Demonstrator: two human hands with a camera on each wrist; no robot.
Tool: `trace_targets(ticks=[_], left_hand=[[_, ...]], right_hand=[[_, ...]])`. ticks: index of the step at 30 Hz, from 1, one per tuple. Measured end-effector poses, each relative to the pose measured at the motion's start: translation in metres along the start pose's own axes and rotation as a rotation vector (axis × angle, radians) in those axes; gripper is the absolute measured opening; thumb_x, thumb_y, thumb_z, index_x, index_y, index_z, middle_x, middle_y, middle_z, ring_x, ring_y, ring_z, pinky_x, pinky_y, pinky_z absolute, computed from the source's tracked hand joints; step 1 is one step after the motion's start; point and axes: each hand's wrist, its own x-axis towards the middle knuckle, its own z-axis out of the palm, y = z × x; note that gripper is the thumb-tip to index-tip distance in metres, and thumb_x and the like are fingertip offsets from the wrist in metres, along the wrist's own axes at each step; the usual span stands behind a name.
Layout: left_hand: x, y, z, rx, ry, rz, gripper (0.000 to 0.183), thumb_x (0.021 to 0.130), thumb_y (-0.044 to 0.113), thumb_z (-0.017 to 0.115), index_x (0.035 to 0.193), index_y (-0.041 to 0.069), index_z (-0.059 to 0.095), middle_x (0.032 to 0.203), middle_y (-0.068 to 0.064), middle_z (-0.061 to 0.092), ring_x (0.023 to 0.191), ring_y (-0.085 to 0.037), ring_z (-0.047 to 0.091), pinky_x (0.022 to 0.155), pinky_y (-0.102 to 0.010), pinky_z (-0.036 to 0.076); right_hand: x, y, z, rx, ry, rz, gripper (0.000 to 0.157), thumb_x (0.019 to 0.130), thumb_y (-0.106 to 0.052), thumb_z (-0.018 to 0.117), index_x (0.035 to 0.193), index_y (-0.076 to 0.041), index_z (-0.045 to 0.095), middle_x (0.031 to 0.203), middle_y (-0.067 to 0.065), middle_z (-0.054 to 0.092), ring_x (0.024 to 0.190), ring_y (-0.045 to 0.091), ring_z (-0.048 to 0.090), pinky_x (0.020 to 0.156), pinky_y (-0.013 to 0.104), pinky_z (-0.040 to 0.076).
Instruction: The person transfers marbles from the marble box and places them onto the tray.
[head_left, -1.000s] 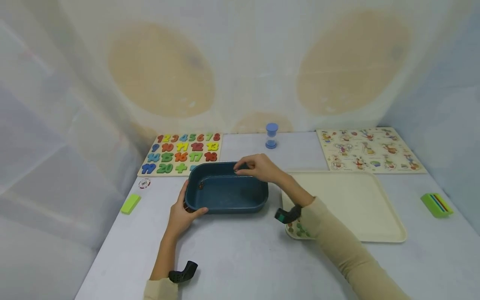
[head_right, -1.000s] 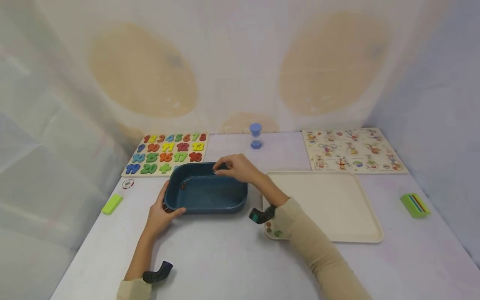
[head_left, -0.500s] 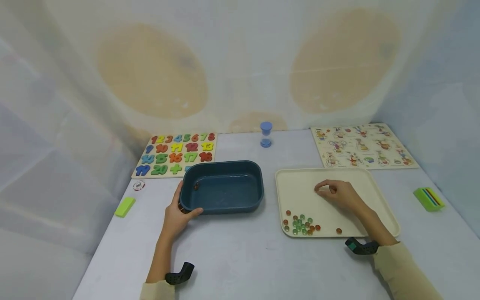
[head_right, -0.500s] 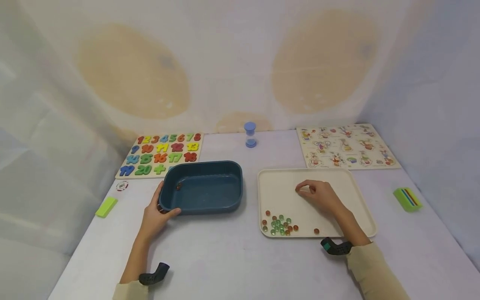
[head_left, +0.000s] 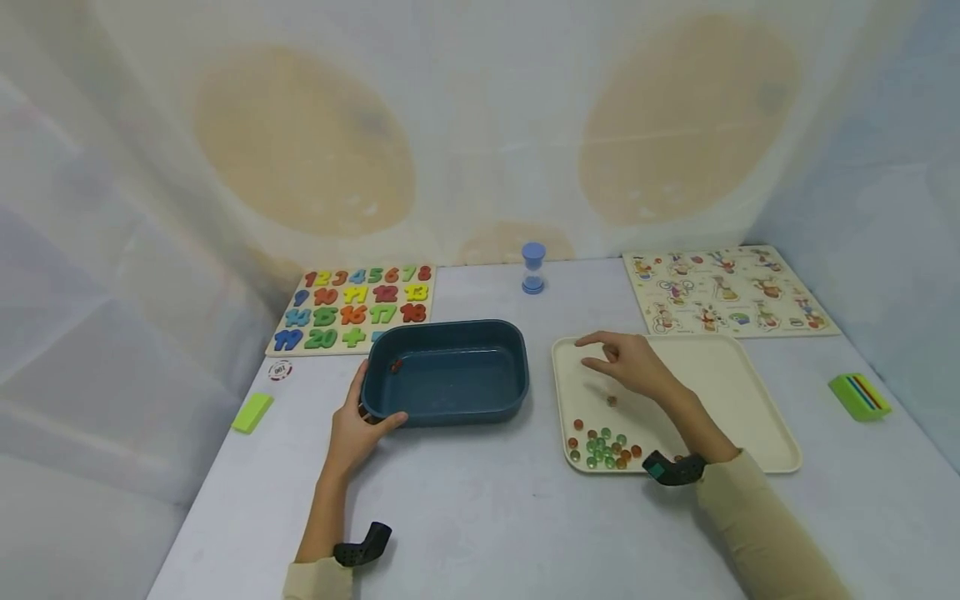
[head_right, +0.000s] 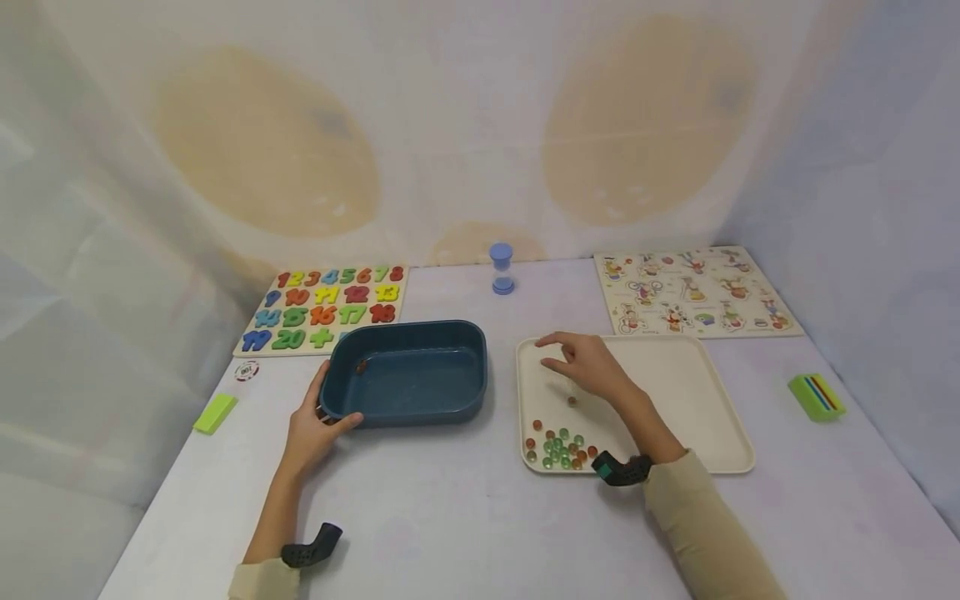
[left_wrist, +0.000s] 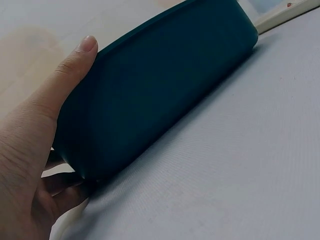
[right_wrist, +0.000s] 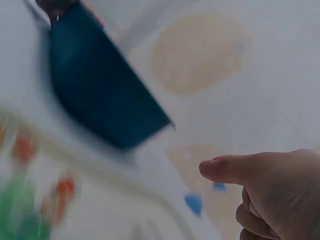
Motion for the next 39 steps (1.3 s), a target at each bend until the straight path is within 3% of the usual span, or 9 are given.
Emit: trace_targets(ticks=[6,12,14,17,20,23,27,32,39], left_hand=[[-0.001,-0.001,0.0,0.001,0.001,0.011,0.097,0.069,0.032,0.076,0.141,0.042,0.012,0.145,-0.008,0.028,0.116,-0.036,0.047,0.087,-0.048,0.044],[0.0,-0.002,0.0,-0.019,0.003,0.023,0.098,0.068,0.032,0.077,0.142,0.039,0.013,0.145,-0.008,0.028,0.117,-0.034,0.046,0.086,-0.048,0.044],[0.0,-0.003,0.001,-0.023,-0.001,0.024,0.098,0.069,0.032,0.077,0.141,0.041,0.012,0.145,-0.007,0.028,0.118,-0.034,0.045,0.087,-0.048,0.044],[0.001,-0.005,0.002,-0.024,-0.004,0.031,0.098,0.069,0.032,0.077,0.141,0.042,0.011,0.145,-0.007,0.028,0.118,-0.034,0.045,0.087,-0.047,0.044],[0.002,-0.007,0.002,-0.023,-0.002,0.039,0.098,0.069,0.033,0.077,0.141,0.04,0.012,0.145,-0.006,0.028,0.119,-0.033,0.044,0.087,-0.047,0.044],[0.002,-0.008,0.001,-0.026,-0.005,0.041,0.098,0.068,0.033,0.077,0.141,0.04,0.012,0.145,-0.006,0.027,0.12,-0.033,0.044,0.087,-0.047,0.044],[0.001,-0.007,0.001,-0.029,-0.007,0.03,0.099,0.068,0.034,0.077,0.141,0.042,0.011,0.145,-0.005,0.026,0.12,-0.033,0.044,0.087,-0.046,0.045],[0.0,-0.004,0.001,-0.026,-0.003,0.038,0.099,0.068,0.033,0.077,0.142,0.038,0.011,0.145,-0.007,0.027,0.12,-0.033,0.043,0.087,-0.047,0.044],[0.001,-0.003,-0.001,-0.009,-0.009,0.037,0.1,0.068,0.033,0.077,0.143,0.037,0.011,0.145,-0.008,0.027,0.123,-0.033,0.04,0.09,-0.049,0.042]], right_hand=[[0.064,-0.062,0.037,0.068,-0.066,-0.124,0.028,0.081,-0.026,0.066,0.105,-0.013,0.066,0.049,-0.005,0.031,0.044,0.01,0.027,0.044,0.024,0.025],[0.117,-0.097,0.09,-0.003,-0.198,-0.176,0.028,0.082,-0.027,0.065,0.107,-0.014,0.067,0.049,-0.005,0.036,0.045,0.008,0.027,0.046,0.021,0.025],[0.128,-0.103,0.105,-0.025,-0.243,-0.164,0.028,0.082,-0.024,0.065,0.107,-0.014,0.067,0.052,-0.004,0.046,0.044,0.008,0.029,0.046,0.02,0.026],[0.14,-0.108,0.122,-0.073,-0.287,-0.138,0.028,0.082,-0.025,0.066,0.108,-0.015,0.066,0.077,-0.002,0.066,0.05,0.006,0.042,0.05,0.019,0.033],[0.146,-0.109,0.134,-0.114,-0.311,-0.112,0.027,0.081,-0.026,0.066,0.107,-0.017,0.067,0.105,-0.002,0.066,0.063,0.008,0.053,0.059,0.023,0.042],[0.148,-0.109,0.142,-0.15,-0.32,-0.099,0.023,0.08,-0.027,0.067,0.102,-0.02,0.069,0.102,-0.005,0.066,0.075,0.007,0.057,0.071,0.027,0.045],[0.149,-0.108,0.146,-0.16,-0.334,-0.085,0.017,0.08,-0.028,0.067,0.095,-0.021,0.07,0.098,-0.006,0.067,0.079,0.008,0.058,0.076,0.03,0.046],[0.145,-0.108,0.138,-0.136,-0.309,-0.137,0.014,0.081,-0.029,0.066,0.092,-0.022,0.069,0.088,-0.008,0.066,0.067,0.004,0.053,0.064,0.023,0.043],[0.106,-0.096,0.065,0.049,-0.16,-0.22,0.016,0.081,-0.03,0.065,0.093,-0.019,0.069,0.049,-0.001,0.038,0.045,0.01,0.028,0.045,0.024,0.025]])
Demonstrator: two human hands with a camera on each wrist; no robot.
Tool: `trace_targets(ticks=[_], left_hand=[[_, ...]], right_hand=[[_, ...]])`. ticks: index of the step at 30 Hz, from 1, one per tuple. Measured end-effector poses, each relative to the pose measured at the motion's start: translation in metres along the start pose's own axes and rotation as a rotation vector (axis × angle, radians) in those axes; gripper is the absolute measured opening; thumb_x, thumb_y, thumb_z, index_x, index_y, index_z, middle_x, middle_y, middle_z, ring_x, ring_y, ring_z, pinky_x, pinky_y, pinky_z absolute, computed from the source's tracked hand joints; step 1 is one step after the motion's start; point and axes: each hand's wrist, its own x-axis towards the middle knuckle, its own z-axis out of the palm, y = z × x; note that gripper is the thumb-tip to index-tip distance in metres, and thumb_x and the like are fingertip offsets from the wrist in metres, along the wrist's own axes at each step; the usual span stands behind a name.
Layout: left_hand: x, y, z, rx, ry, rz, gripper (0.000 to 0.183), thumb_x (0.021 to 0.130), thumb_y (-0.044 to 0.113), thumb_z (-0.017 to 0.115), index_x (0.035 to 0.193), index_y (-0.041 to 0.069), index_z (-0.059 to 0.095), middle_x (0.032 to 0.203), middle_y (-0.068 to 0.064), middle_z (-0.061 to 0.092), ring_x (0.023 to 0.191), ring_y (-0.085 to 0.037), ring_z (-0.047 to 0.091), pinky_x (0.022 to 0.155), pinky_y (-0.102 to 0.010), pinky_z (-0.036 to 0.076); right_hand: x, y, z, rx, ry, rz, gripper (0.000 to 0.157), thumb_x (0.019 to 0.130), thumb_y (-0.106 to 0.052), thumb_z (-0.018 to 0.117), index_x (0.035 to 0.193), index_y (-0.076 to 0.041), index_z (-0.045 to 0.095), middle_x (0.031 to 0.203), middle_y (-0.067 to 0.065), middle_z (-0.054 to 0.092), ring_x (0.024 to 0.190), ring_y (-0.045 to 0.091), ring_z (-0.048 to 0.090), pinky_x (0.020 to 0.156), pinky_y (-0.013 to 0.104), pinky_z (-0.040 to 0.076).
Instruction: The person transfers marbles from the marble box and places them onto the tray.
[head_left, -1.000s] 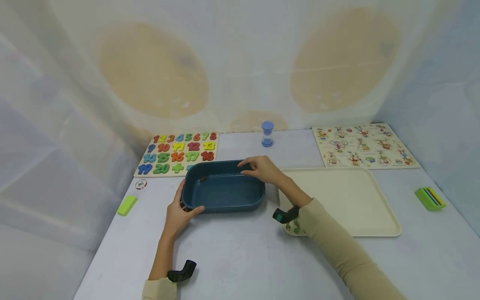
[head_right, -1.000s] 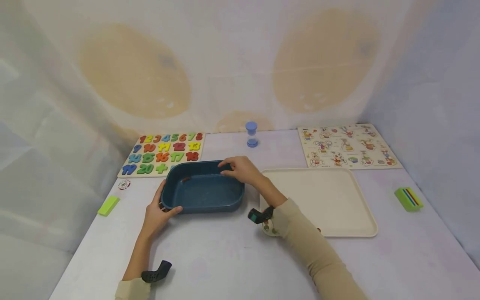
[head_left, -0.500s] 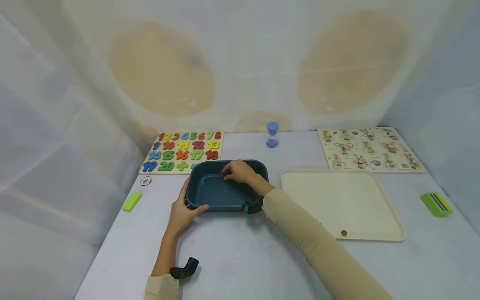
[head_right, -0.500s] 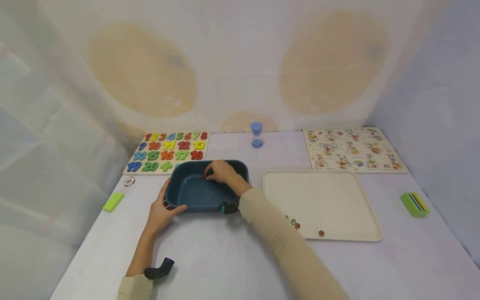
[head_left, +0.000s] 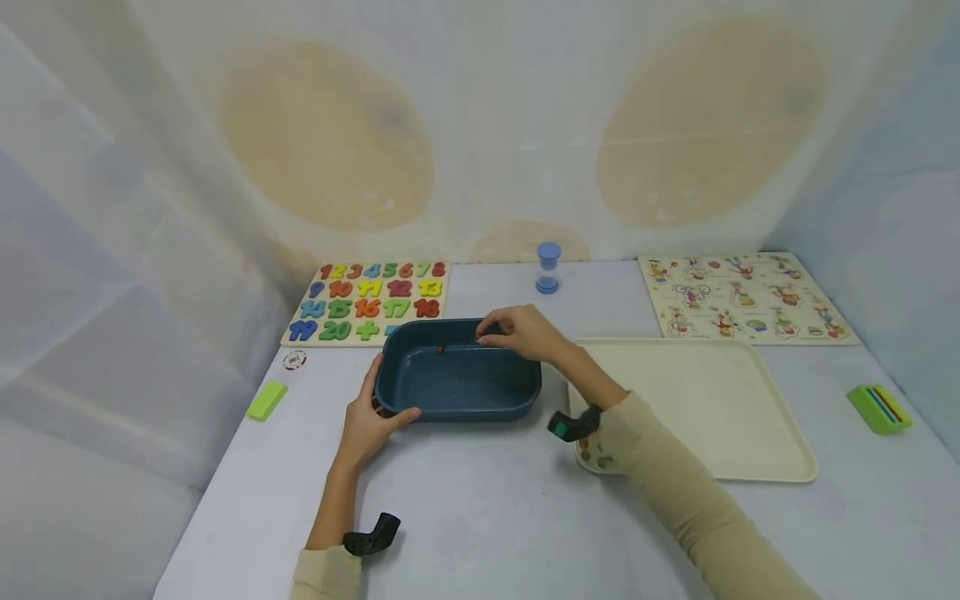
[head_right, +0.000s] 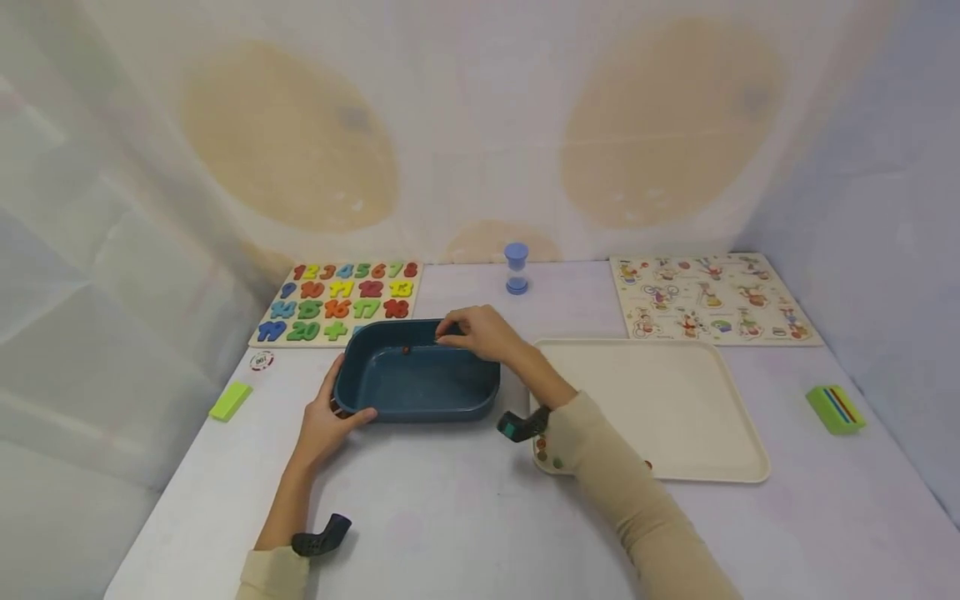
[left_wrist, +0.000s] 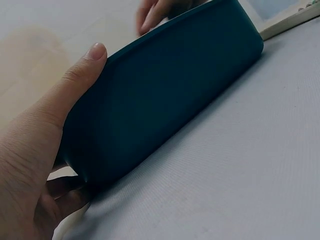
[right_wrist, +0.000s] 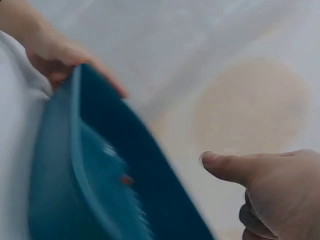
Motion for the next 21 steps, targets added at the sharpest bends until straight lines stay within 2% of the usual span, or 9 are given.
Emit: trace_targets(ticks=[3,5,9,12,16,18,21], left_hand=[[0.0,0.0,0.001,-0.001,0.007,0.002,0.1,0.067,0.034,0.078,0.142,0.038,0.011,0.145,-0.008,0.028,0.123,-0.033,0.04,0.09,-0.049,0.041],[0.0,0.0,0.001,-0.011,0.008,-0.003,0.1,0.067,0.034,0.078,0.142,0.039,0.012,0.145,-0.007,0.028,0.123,-0.033,0.039,0.09,-0.049,0.041],[0.0,0.0,0.002,-0.002,-0.003,0.0,0.1,0.068,0.034,0.077,0.142,0.039,0.011,0.145,-0.008,0.027,0.123,-0.034,0.04,0.089,-0.048,0.042],[0.0,-0.001,0.001,0.007,-0.002,0.009,0.1,0.068,0.034,0.077,0.142,0.038,0.01,0.145,-0.009,0.027,0.121,-0.034,0.041,0.087,-0.047,0.043],[-0.001,-0.001,0.0,0.005,0.012,0.013,0.1,0.068,0.033,0.077,0.143,0.037,0.011,0.145,-0.009,0.028,0.12,-0.034,0.043,0.086,-0.047,0.044],[-0.001,-0.002,0.0,0.003,0.014,0.007,0.101,0.067,0.034,0.078,0.143,0.036,0.011,0.145,-0.009,0.028,0.12,-0.034,0.043,0.086,-0.047,0.044],[0.0,-0.002,0.001,0.0,0.003,0.003,0.101,0.067,0.035,0.078,0.143,0.037,0.011,0.145,-0.009,0.028,0.12,-0.035,0.043,0.087,-0.048,0.044]], right_hand=[[-0.045,0.021,-0.033,-0.027,0.072,0.029,0.017,0.081,-0.032,0.065,0.093,-0.019,0.069,0.049,-0.004,0.033,0.044,0.01,0.026,0.043,0.024,0.024],[-0.078,0.042,-0.048,-0.068,0.095,0.089,0.018,0.081,-0.032,0.064,0.093,-0.019,0.069,0.049,-0.005,0.033,0.044,0.009,0.026,0.043,0.024,0.025],[-0.141,0.086,-0.058,-0.131,0.072,0.255,0.018,0.082,-0.031,0.064,0.093,-0.017,0.069,0.051,-0.005,0.034,0.045,0.008,0.026,0.043,0.023,0.026],[-0.174,0.106,-0.057,-0.122,0.054,0.356,0.019,0.083,-0.031,0.063,0.095,-0.017,0.068,0.051,-0.005,0.034,0.046,0.008,0.026,0.044,0.024,0.026],[-0.188,0.113,-0.056,-0.114,0.078,0.386,0.03,0.083,-0.034,0.062,0.105,-0.015,0.064,0.05,-0.006,0.034,0.045,0.007,0.025,0.044,0.024,0.027],[-0.184,0.107,-0.059,-0.13,0.09,0.362,0.036,0.082,-0.034,0.063,0.11,-0.013,0.062,0.049,-0.006,0.033,0.044,0.006,0.024,0.042,0.023,0.027],[-0.166,0.086,-0.066,-0.139,0.109,0.3,0.038,0.082,-0.033,0.064,0.113,-0.011,0.061,0.05,-0.006,0.034,0.042,0.006,0.025,0.041,0.023,0.028]])
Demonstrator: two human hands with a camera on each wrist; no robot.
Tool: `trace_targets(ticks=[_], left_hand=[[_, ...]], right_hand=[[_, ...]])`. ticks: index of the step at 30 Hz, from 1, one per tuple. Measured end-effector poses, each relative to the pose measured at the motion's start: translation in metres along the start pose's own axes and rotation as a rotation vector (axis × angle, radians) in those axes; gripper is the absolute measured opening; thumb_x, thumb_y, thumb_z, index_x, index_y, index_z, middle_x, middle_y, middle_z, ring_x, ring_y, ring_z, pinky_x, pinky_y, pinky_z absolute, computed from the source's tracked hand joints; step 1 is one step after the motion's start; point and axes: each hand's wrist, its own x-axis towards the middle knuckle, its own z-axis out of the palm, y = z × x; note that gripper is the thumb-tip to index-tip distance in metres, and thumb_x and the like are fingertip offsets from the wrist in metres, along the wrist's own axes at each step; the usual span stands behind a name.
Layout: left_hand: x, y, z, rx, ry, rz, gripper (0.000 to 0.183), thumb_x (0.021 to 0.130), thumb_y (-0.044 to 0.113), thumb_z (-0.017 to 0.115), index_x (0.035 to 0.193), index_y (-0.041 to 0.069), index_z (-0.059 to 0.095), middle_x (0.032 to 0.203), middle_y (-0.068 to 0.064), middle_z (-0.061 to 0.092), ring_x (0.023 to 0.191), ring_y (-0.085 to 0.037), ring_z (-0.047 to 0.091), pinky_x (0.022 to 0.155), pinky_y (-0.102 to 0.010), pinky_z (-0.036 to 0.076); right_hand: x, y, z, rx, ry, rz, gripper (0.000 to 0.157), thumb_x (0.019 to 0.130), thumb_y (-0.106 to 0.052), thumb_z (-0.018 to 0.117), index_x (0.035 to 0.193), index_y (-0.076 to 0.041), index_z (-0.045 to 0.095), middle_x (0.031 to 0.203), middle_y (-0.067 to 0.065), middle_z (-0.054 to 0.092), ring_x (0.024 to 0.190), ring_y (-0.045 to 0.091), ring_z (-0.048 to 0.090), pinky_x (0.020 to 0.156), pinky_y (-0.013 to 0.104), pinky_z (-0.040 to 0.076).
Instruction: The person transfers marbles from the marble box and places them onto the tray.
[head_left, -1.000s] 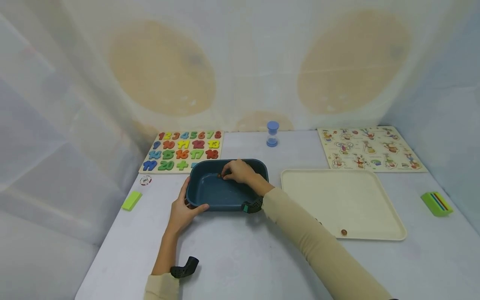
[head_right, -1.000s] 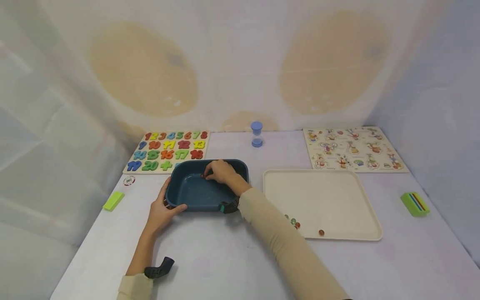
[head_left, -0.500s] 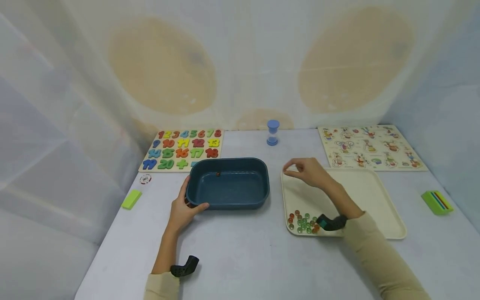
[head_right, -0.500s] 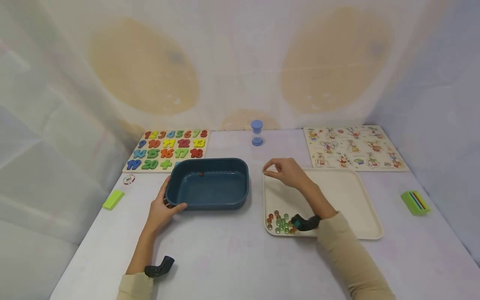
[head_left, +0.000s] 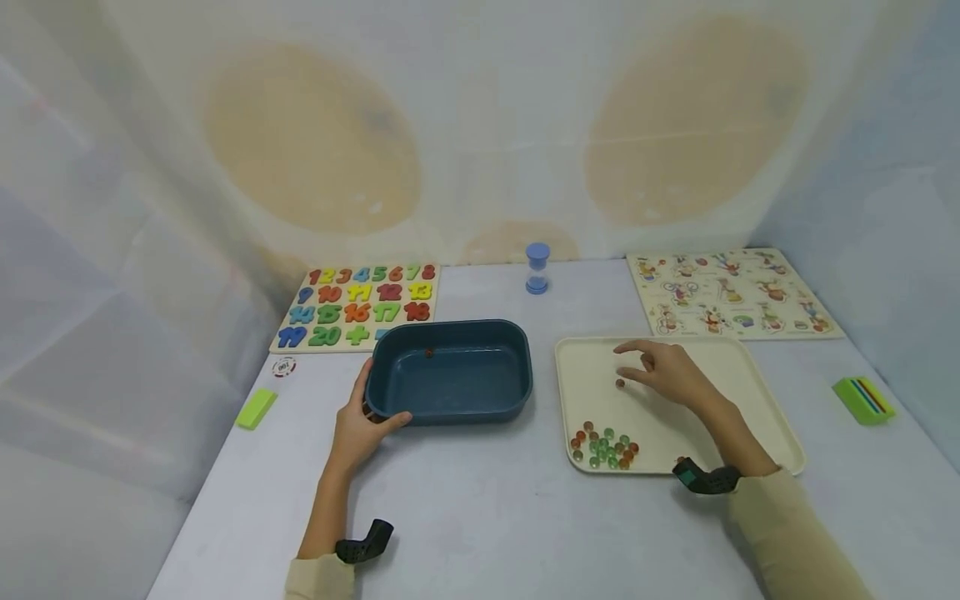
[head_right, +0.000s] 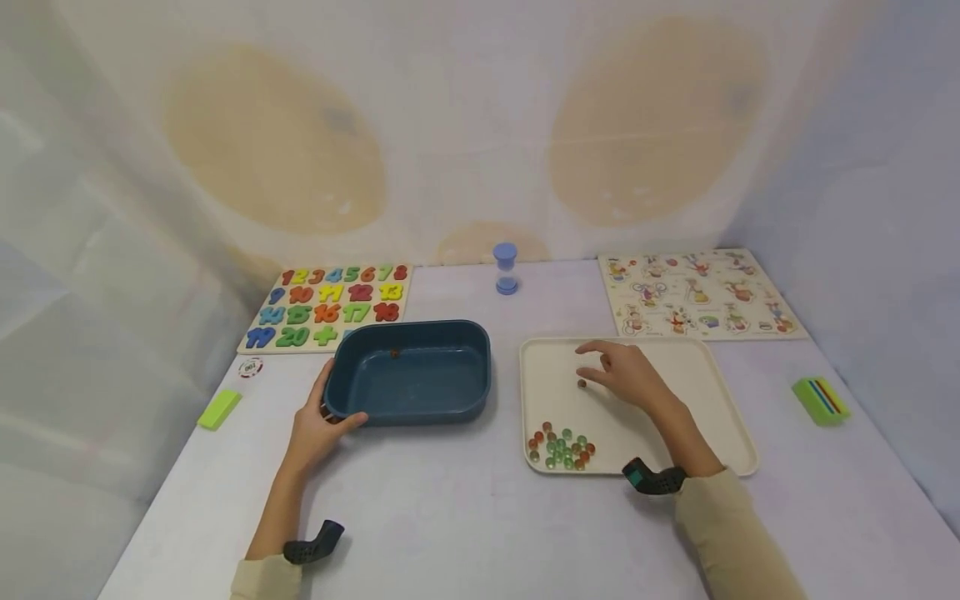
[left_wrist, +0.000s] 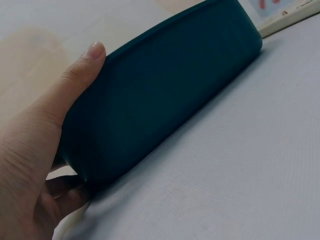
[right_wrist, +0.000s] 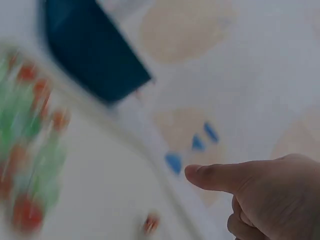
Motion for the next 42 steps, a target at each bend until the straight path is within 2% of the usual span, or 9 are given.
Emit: trace_targets(ticks=[6,11,16,20,24,28,31,37,42], left_hand=[[0.0,0.0,0.0,0.0,0.004,-0.004,0.101,0.067,0.035,0.078,0.142,0.038,0.011,0.145,-0.009,0.027,0.121,-0.034,0.041,0.088,-0.048,0.043],[0.0,0.0,0.001,0.01,-0.002,-0.01,0.101,0.067,0.037,0.077,0.143,0.037,0.01,0.145,-0.009,0.027,0.121,-0.034,0.042,0.087,-0.048,0.043],[-0.001,0.001,0.002,-0.005,-0.007,-0.018,0.1,0.067,0.035,0.077,0.143,0.036,0.011,0.145,-0.008,0.028,0.12,-0.034,0.043,0.087,-0.048,0.044],[-0.001,0.002,0.003,-0.018,-0.009,-0.009,0.1,0.067,0.035,0.077,0.143,0.036,0.012,0.145,-0.007,0.027,0.12,-0.034,0.043,0.087,-0.047,0.044],[0.0,0.001,0.002,-0.022,-0.008,-0.007,0.1,0.067,0.035,0.077,0.143,0.037,0.011,0.145,-0.008,0.027,0.12,-0.034,0.042,0.087,-0.047,0.044],[0.001,-0.001,0.002,-0.013,-0.005,-0.005,0.1,0.068,0.035,0.077,0.143,0.036,0.011,0.145,-0.008,0.027,0.121,-0.034,0.042,0.087,-0.047,0.044],[0.001,0.001,0.002,-0.015,-0.01,-0.007,0.1,0.068,0.035,0.077,0.143,0.036,0.011,0.145,-0.008,0.026,0.121,-0.034,0.041,0.088,-0.048,0.043],[0.001,0.002,0.0,-0.011,-0.008,-0.027,0.1,0.068,0.036,0.077,0.142,0.039,0.01,0.146,-0.005,0.025,0.123,-0.033,0.039,0.089,-0.047,0.043],[-0.001,0.003,0.0,-0.01,-0.012,-0.035,0.1,0.067,0.04,0.077,0.142,0.039,0.01,0.146,-0.006,0.025,0.123,-0.033,0.04,0.089,-0.046,0.043]], right_hand=[[0.057,-0.077,0.007,0.125,0.023,-0.159,0.028,0.082,-0.028,0.065,0.107,-0.015,0.065,0.05,-0.004,0.032,0.044,0.01,0.027,0.043,0.024,0.026],[0.116,-0.131,0.045,0.205,-0.017,-0.289,0.025,0.081,-0.026,0.066,0.103,-0.014,0.067,0.048,-0.005,0.029,0.044,0.01,0.026,0.044,0.023,0.024],[0.156,-0.168,0.086,0.203,-0.095,-0.336,0.026,0.082,-0.027,0.065,0.105,-0.015,0.067,0.047,-0.002,0.033,0.042,0.011,0.027,0.046,0.023,0.025],[0.172,-0.177,0.116,0.151,-0.179,-0.284,0.027,0.083,-0.028,0.064,0.108,-0.018,0.066,0.048,-0.001,0.041,0.043,0.01,0.03,0.046,0.021,0.026],[0.179,-0.178,0.137,0.093,-0.261,-0.217,0.028,0.084,-0.028,0.061,0.111,-0.019,0.065,0.06,0.001,0.059,0.046,0.01,0.039,0.047,0.02,0.032],[0.18,-0.179,0.146,0.031,-0.294,-0.188,0.027,0.083,-0.026,0.064,0.108,-0.019,0.066,0.095,-0.002,0.068,0.071,0.01,0.058,0.062,0.022,0.045],[0.179,-0.178,0.15,-0.041,-0.308,-0.175,0.025,0.082,-0.026,0.065,0.105,-0.02,0.068,0.107,-0.005,0.064,0.092,0.01,0.059,0.078,0.026,0.047],[0.177,-0.175,0.151,-0.055,-0.307,-0.182,0.019,0.081,-0.025,0.066,0.1,-0.02,0.069,0.104,-0.005,0.065,0.093,0.01,0.059,0.081,0.027,0.046],[0.168,-0.174,0.13,0.036,-0.263,-0.253,0.019,0.082,-0.027,0.065,0.099,-0.02,0.069,0.08,-0.006,0.065,0.063,0.005,0.05,0.059,0.02,0.04]])
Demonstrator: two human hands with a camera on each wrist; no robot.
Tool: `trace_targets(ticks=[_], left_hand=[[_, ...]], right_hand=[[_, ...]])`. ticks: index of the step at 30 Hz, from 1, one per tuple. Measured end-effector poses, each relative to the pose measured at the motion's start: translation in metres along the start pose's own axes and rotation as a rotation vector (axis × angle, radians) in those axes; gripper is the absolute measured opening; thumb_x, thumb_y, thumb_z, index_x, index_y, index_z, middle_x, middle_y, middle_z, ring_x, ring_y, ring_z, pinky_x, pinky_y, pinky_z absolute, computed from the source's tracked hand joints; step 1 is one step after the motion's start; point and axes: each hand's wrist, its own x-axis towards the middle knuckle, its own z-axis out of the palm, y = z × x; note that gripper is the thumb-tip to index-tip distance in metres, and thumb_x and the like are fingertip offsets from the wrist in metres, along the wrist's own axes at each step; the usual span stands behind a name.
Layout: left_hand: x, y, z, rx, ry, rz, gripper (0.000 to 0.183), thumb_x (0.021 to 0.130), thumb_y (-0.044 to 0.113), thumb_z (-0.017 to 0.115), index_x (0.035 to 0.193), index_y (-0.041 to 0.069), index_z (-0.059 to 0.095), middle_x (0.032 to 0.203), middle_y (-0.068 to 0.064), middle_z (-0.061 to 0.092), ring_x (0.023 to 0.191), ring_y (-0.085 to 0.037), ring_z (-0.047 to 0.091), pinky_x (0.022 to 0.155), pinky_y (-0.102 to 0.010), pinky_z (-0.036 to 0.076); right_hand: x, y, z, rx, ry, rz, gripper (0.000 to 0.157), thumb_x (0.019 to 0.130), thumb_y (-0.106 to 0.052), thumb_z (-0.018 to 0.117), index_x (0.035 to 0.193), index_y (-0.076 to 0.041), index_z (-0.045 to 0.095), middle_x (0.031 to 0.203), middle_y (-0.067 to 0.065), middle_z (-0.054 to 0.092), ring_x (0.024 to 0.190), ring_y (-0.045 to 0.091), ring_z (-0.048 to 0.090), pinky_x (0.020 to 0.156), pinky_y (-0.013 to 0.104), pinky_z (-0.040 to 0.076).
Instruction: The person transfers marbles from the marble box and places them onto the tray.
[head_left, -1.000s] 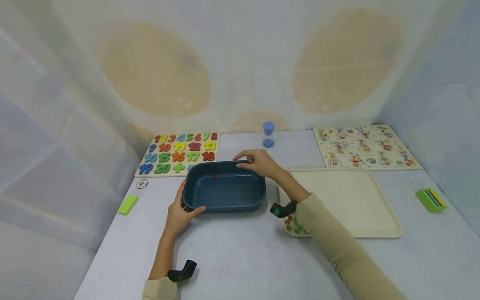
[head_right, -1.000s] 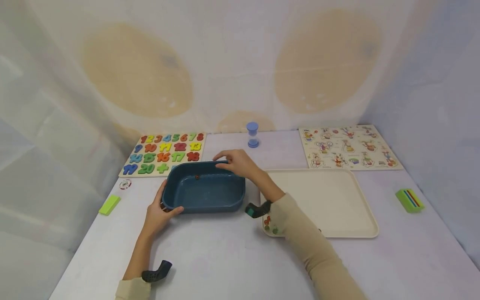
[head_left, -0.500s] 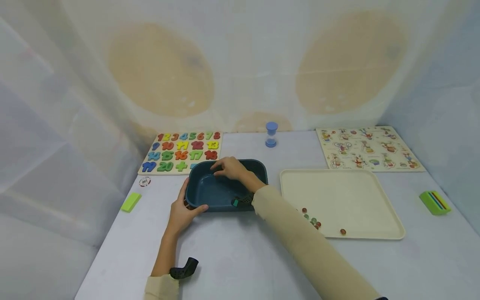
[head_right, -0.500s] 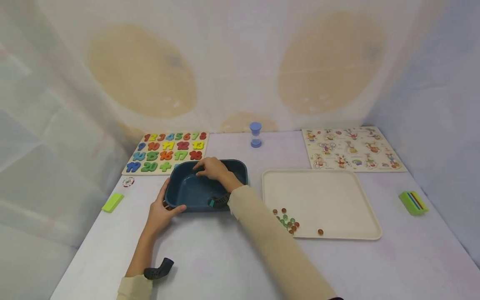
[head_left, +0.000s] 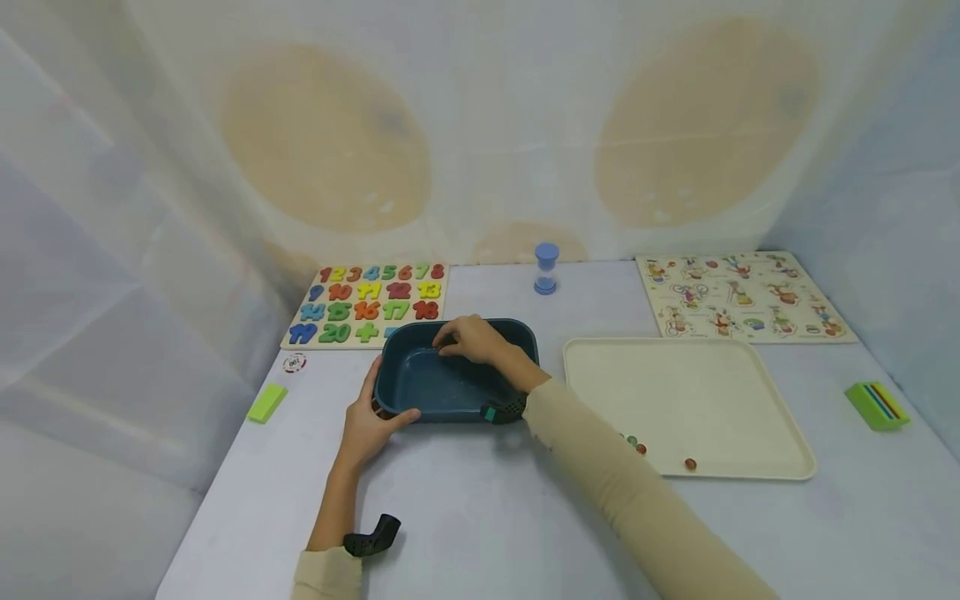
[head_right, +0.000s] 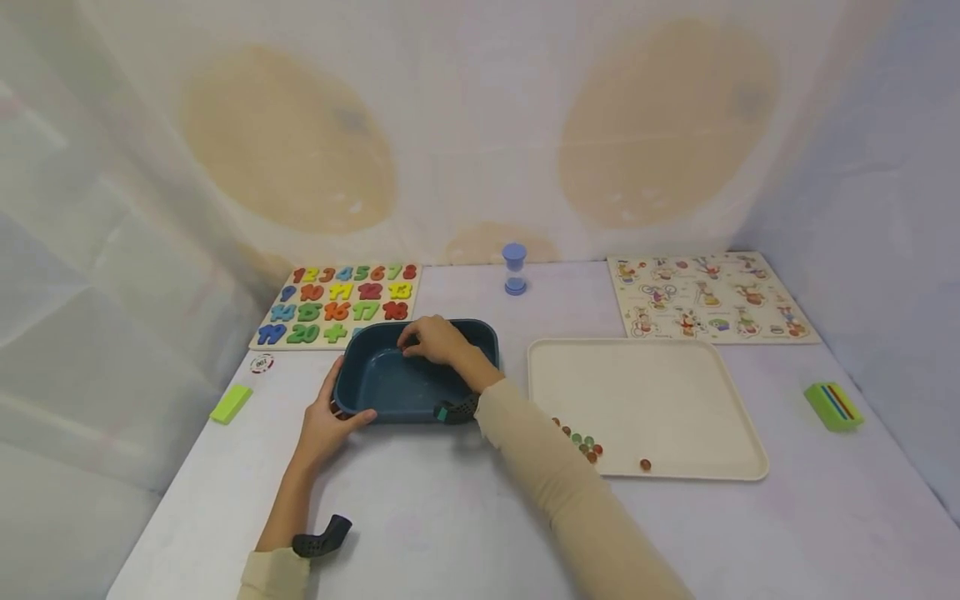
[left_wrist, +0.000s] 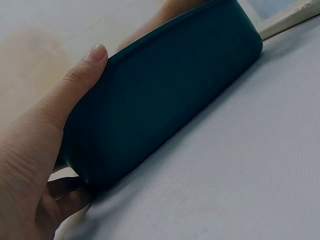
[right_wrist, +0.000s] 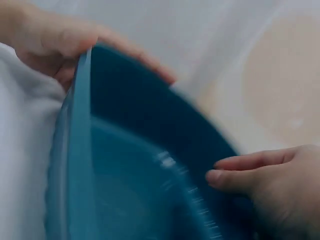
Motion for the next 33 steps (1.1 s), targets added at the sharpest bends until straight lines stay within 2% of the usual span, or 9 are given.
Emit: trace_targets(ticks=[4,8,11,15,20,24,29,33], left_hand=[[0.0,0.0,0.0,0.009,0.007,0.002,0.101,0.066,0.04,0.077,0.142,0.039,0.01,0.146,-0.005,0.026,0.123,-0.032,0.039,0.089,-0.047,0.042],[0.001,-0.001,-0.001,0.018,0.013,0.013,0.101,0.067,0.038,0.077,0.142,0.039,0.011,0.146,-0.005,0.026,0.124,-0.033,0.039,0.089,-0.048,0.042],[0.001,-0.003,-0.001,0.021,0.018,0.016,0.101,0.067,0.037,0.077,0.141,0.04,0.01,0.146,-0.005,0.027,0.123,-0.032,0.04,0.089,-0.048,0.043],[0.0,-0.005,-0.001,0.019,0.024,0.022,0.101,0.067,0.035,0.078,0.141,0.041,0.01,0.145,-0.006,0.028,0.122,-0.032,0.041,0.088,-0.047,0.043],[-0.001,-0.005,-0.001,0.021,0.015,0.026,0.101,0.067,0.035,0.078,0.141,0.042,0.009,0.145,-0.007,0.027,0.121,-0.033,0.042,0.088,-0.048,0.043],[-0.001,-0.004,-0.002,0.021,0.02,0.019,0.101,0.067,0.035,0.078,0.141,0.042,0.009,0.145,-0.007,0.027,0.121,-0.033,0.041,0.087,-0.047,0.044],[-0.002,-0.003,-0.004,0.018,0.026,0.011,0.1,0.067,0.036,0.077,0.141,0.041,0.01,0.145,-0.008,0.028,0.121,-0.033,0.041,0.087,-0.048,0.044],[-0.004,-0.003,-0.006,0.019,0.012,-0.005,0.101,0.067,0.036,0.078,0.142,0.038,0.01,0.146,-0.008,0.026,0.123,-0.034,0.039,0.089,-0.049,0.042]], right_hand=[[-0.033,0.002,-0.037,0.09,0.106,-0.075,0.019,0.081,-0.024,0.066,0.099,-0.018,0.069,0.052,-0.002,0.046,0.046,0.009,0.032,0.047,0.022,0.027],[-0.085,0.021,-0.076,0.089,0.247,-0.097,0.02,0.08,-0.026,0.066,0.098,-0.017,0.069,0.048,-0.004,0.035,0.044,0.01,0.027,0.044,0.024,0.024],[-0.128,0.046,-0.093,0.053,0.314,-0.036,0.021,0.081,-0.029,0.065,0.099,-0.019,0.069,0.05,-0.004,0.032,0.045,0.01,0.026,0.043,0.025,0.024],[-0.184,0.084,-0.097,0.005,0.347,0.097,0.022,0.082,-0.031,0.064,0.1,-0.02,0.068,0.051,-0.005,0.033,0.045,0.008,0.026,0.043,0.024,0.026],[-0.236,0.123,-0.084,-0.048,0.336,0.229,0.02,0.08,-0.03,0.066,0.097,-0.019,0.069,0.051,-0.006,0.034,0.045,0.007,0.026,0.042,0.023,0.027],[-0.255,0.139,-0.073,-0.06,0.302,0.302,0.018,0.081,-0.027,0.066,0.096,-0.019,0.069,0.052,-0.006,0.034,0.046,0.007,0.026,0.043,0.023,0.025],[-0.259,0.142,-0.065,-0.018,0.254,0.37,0.023,0.083,-0.03,0.063,0.102,-0.018,0.068,0.055,-0.004,0.036,0.049,0.009,0.027,0.046,0.025,0.025],[-0.261,0.14,-0.066,-0.04,0.264,0.384,0.033,0.082,-0.034,0.064,0.109,-0.016,0.065,0.055,-0.004,0.037,0.049,0.009,0.028,0.046,0.024,0.026]])
